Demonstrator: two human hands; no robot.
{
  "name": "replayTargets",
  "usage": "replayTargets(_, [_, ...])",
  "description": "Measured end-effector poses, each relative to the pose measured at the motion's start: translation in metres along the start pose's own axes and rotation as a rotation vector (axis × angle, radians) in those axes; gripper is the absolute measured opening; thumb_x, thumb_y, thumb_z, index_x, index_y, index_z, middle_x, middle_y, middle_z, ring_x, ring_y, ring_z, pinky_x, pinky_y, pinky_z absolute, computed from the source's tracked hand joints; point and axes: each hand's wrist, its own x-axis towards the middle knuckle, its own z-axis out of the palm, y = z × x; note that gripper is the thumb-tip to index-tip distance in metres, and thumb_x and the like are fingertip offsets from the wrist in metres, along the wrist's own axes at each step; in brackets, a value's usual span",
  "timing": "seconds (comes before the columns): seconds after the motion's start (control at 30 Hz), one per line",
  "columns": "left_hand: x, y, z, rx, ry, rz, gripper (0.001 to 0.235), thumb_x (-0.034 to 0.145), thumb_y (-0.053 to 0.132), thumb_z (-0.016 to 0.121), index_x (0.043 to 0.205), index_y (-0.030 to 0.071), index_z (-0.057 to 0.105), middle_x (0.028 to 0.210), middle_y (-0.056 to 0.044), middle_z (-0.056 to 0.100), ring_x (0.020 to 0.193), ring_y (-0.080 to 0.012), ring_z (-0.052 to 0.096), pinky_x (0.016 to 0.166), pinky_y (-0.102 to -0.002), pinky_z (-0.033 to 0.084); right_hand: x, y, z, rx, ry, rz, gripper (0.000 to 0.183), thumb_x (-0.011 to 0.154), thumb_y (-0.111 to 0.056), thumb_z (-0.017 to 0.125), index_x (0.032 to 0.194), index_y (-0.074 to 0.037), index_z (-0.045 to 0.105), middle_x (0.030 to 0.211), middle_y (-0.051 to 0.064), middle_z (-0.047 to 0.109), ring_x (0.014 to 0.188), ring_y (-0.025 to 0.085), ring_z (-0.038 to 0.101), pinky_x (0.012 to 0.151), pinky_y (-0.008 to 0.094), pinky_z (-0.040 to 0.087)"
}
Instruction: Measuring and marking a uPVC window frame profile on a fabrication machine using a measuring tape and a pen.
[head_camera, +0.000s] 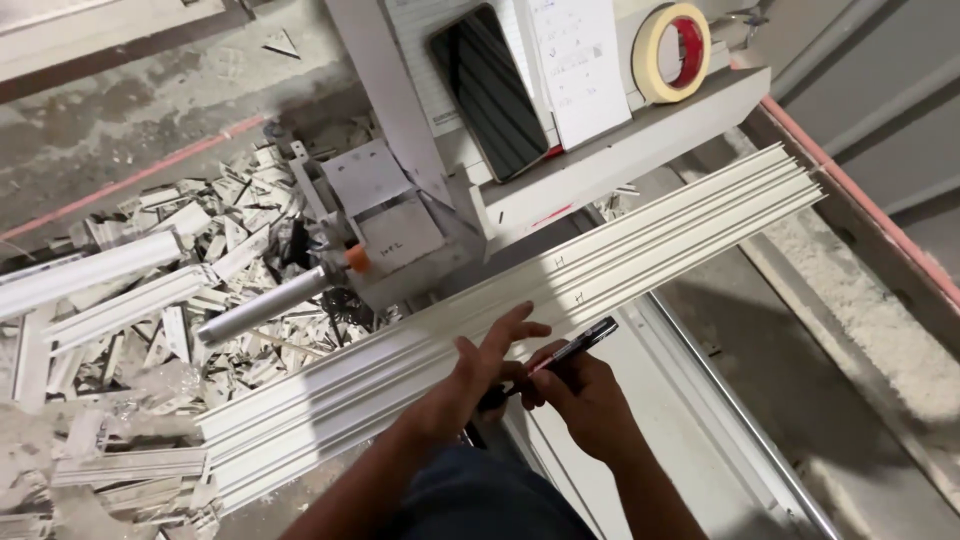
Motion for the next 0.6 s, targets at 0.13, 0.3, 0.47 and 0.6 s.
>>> replayTargets(0.13, [-0.008, -0.002, -0.003, 0.013, 0.014, 0.044, 0.127, 0.072, 0.097, 0.004, 0.167, 0.013, 0.009, 0.162, -0.018, 0.035, 0.12, -0.0293, 0.06, 0.062, -0.027, 0.042, -0.008, -0.028, 0.021, -0.271, -0.017, 0.04, 0.022, 0.09, -0.021, 0.071, 0.101, -0.002, 0.074, 0.081, 0.008, 0.076, 0.076, 0.016, 0.071, 0.072, 0.033, 0.057])
replayTargets(0.3, [-0.019, -0.007, -0.003, 0.058, 0.078, 0.058, 0.118, 0.077, 0.092, 0.004, 0.166, 0.015, 0.009, 0.162, -0.016, 0.035, 0.13, -0.0282, 0.056, 0.084, -0.033, 0.043, -0.01, -0.018, 0.042, -0.433, 0.011, -0.065, 0.02, 0.085, -0.017, 0.076, 0.099, -0.004, 0.076, 0.086, 0.005, 0.079, 0.081, 0.016, 0.076, 0.077, 0.033, 0.057])
replayTargets(0.47, [-0.018, -0.026, -0.006, 0.137, 0.216, 0.081, 0.104, 0.09, 0.082, 0.004, 0.166, 0.012, 0.019, 0.157, -0.017, 0.041, 0.098, -0.0301, 0.057, 0.093, -0.044, 0.047, -0.015, -0.022, 0.052, -0.408, 0.029, -0.152, 0.02, 0.083, -0.012, 0.079, 0.1, -0.003, 0.073, 0.093, 0.007, 0.075, 0.082, 0.019, 0.072, 0.073, 0.035, 0.056])
replayTargets(0.6, [-0.011, -0.009, 0.008, 0.206, 0.264, 0.064, 0.079, 0.098, 0.05, 0.054, 0.159, 0.01, 0.024, 0.155, -0.018, 0.038, 0.106, -0.0277, 0.065, 0.091, -0.042, 0.053, -0.013, -0.017, 0.039, -0.269, 0.119, -0.096, 0.041, 0.087, -0.018, 0.067, 0.126, -0.008, 0.058, 0.112, 0.005, 0.067, 0.095, 0.016, 0.067, 0.076, 0.033, 0.056])
